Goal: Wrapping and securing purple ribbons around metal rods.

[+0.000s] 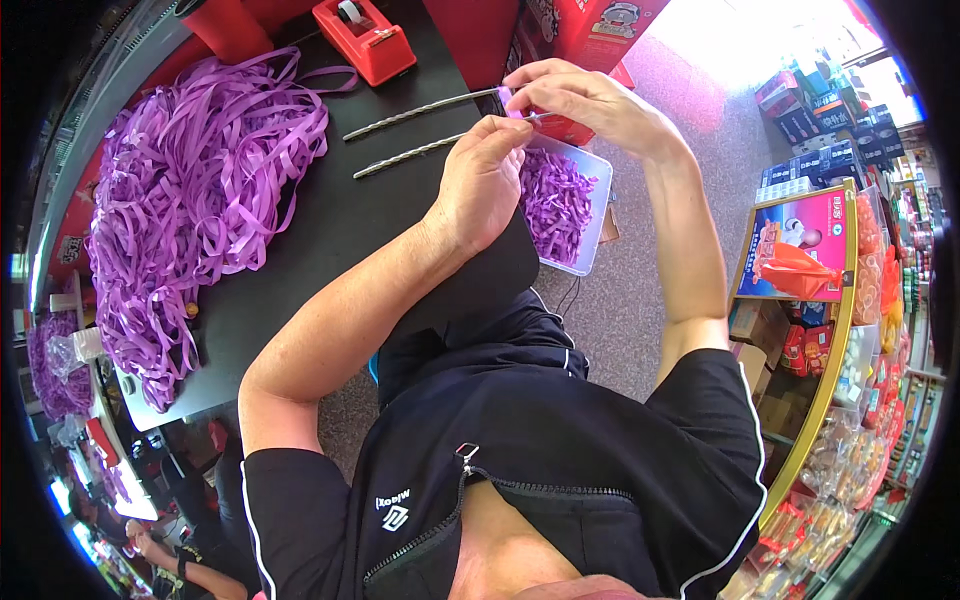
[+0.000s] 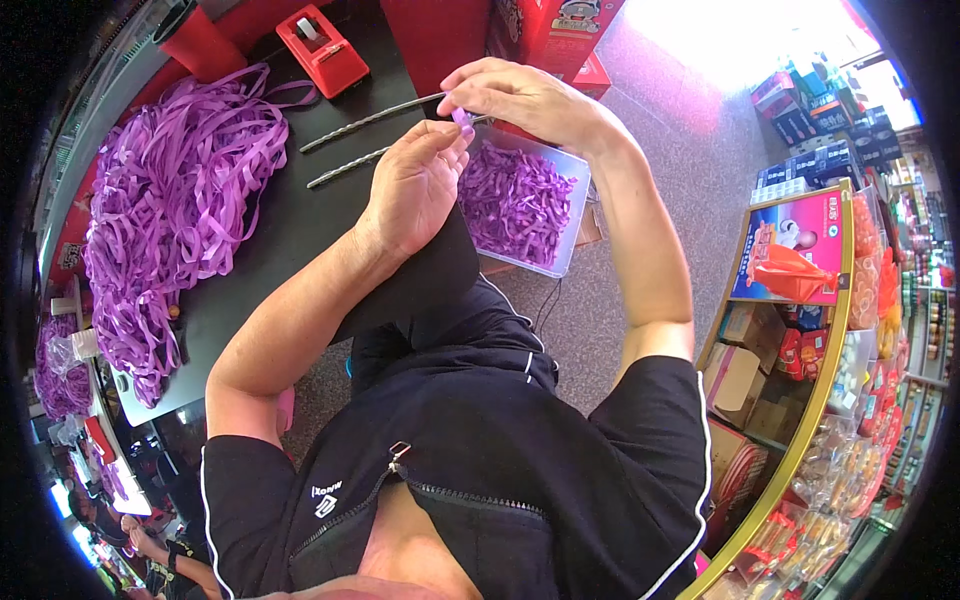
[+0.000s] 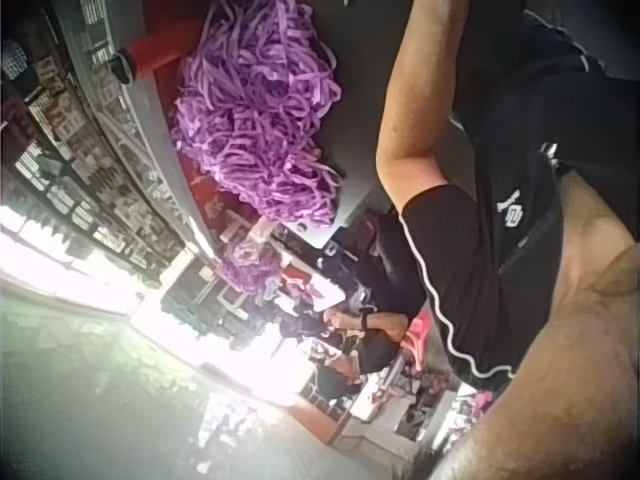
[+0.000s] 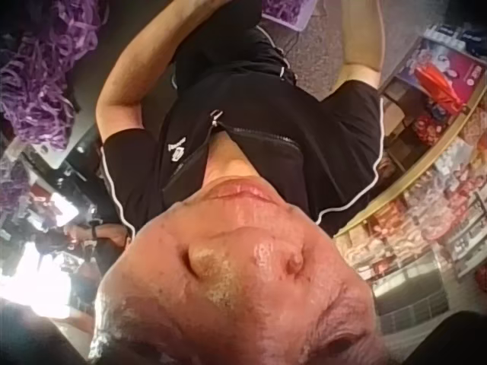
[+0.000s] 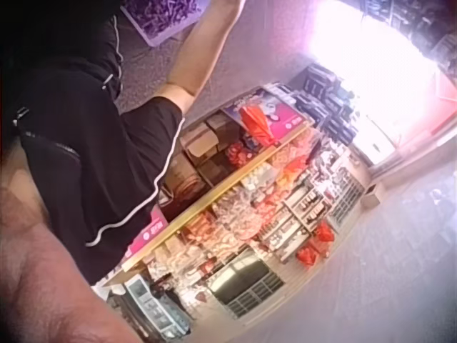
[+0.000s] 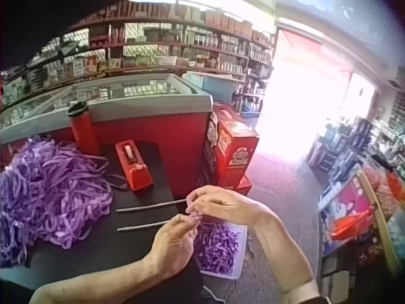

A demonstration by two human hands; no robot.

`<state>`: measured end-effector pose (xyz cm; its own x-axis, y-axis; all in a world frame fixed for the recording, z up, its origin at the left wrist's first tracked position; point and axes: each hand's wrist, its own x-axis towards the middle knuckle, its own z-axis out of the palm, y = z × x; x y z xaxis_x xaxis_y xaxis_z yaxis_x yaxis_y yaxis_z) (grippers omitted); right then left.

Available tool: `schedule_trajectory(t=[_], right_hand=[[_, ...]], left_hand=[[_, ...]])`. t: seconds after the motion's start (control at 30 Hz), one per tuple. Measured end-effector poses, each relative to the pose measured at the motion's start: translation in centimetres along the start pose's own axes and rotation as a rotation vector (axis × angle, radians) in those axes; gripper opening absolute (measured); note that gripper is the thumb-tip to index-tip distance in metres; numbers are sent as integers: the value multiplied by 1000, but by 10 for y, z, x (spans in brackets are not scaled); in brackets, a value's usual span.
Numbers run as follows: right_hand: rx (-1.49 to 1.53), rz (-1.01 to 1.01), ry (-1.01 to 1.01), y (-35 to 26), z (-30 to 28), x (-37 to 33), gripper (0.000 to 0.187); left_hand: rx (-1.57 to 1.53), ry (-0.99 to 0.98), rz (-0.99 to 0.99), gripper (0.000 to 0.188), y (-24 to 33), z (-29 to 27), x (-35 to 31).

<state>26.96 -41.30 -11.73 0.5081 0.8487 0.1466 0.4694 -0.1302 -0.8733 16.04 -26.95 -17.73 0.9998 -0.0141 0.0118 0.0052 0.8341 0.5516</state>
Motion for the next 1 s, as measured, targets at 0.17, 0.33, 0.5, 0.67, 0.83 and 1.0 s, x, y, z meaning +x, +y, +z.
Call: schedule_trajectory(t=[0.17,0.33,0.5,0.67,0.83,1.0], right_hand=[[-179,86,-246,-10,-20,16,27],[-157,94,-302,-19,-23,13,24],[-57,141,-174,-6,-26,10,24],[58,214,2,20,-30,20,17],[57,383,-27,43,-14,31,25],[-51,425,13,51,-6,33,25]], left_hand=[[29,18,-22,6,0,1,0],[43,4,-31,9,-1,-3,2],[54,100,-5,36,-3,4,2],[-27,74,-20,52,4,9,0],[-65,72,-54,54,10,10,-3],[-84,51,-43,52,7,8,-3]])
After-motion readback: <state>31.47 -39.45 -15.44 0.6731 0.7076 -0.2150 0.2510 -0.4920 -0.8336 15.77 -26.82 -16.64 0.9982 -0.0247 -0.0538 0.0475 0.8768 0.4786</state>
